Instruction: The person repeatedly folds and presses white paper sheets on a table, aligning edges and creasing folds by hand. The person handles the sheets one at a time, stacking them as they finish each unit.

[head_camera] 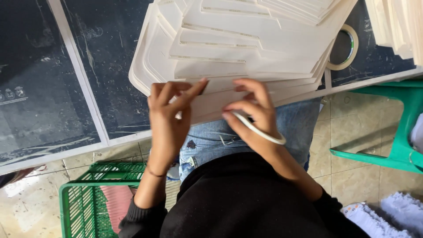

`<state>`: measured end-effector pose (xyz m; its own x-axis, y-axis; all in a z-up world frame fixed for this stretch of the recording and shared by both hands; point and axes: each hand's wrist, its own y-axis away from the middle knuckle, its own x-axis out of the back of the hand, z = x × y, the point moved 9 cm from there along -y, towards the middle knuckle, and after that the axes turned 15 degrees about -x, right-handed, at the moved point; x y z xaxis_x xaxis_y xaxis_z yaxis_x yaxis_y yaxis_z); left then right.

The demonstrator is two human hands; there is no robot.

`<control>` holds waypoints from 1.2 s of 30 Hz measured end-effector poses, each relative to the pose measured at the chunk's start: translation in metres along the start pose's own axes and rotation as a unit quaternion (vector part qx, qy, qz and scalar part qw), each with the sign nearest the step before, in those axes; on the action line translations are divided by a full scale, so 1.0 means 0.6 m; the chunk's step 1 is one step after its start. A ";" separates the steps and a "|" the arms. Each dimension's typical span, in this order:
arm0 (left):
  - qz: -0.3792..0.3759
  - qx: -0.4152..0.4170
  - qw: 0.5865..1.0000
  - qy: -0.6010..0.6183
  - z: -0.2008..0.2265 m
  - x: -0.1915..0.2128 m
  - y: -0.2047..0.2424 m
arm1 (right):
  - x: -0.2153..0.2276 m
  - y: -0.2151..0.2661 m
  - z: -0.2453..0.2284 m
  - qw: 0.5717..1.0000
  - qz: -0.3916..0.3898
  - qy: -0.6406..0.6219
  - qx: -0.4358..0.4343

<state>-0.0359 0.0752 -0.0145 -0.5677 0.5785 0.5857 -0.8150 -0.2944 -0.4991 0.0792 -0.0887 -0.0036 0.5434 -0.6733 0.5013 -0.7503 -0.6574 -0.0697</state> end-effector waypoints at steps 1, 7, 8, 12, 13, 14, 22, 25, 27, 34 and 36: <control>-0.003 -0.001 1.000 0.000 0.001 0.010 0.004 | -0.010 0.000 -0.005 1.000 0.002 -0.002 -0.002; -0.032 0.049 0.998 0.020 -0.005 0.021 0.031 | -0.063 -0.008 -0.028 0.998 -0.056 0.006 0.004; -0.025 0.063 0.997 0.034 -0.004 0.022 0.031 | -0.066 -0.009 -0.031 0.998 -0.057 0.011 0.015; -0.020 0.084 0.994 0.061 -0.006 0.016 0.036 | -0.077 -0.005 -0.029 0.995 -0.020 0.070 0.061; -0.020 0.083 0.994 0.062 -0.007 0.013 0.039 | -0.076 -0.004 -0.027 0.996 -0.019 0.070 0.061; -0.019 0.081 0.995 0.061 -0.008 0.010 0.042 | -0.077 -0.004 -0.028 0.994 -0.019 0.085 0.069; -0.023 0.085 0.995 0.044 -0.009 0.002 0.048 | 0.061 -0.018 -0.004 0.999 0.014 0.045 0.012; -0.035 0.067 0.997 -0.017 0.014 -0.001 0.033 | 0.105 -0.018 0.035 0.995 0.052 0.082 -0.020; -0.054 0.019 0.993 -0.108 0.038 -0.009 0.016 | 0.111 -0.012 0.055 0.993 0.075 0.085 -0.036; -0.077 -0.095 0.984 -0.127 0.108 -0.116 -0.054 | 0.118 -0.011 0.021 0.985 0.116 0.128 -0.019; -0.083 -0.135 0.957 -0.243 0.149 -0.113 -0.073 | 0.142 -0.006 -0.014 0.985 0.127 0.115 -0.002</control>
<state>0.0282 -0.0190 0.0248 -0.4744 0.1585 0.8659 -0.8757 0.0158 -0.4827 0.1248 -0.1411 0.0466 0.2378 -0.7210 0.6508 -0.8527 -0.4759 -0.2157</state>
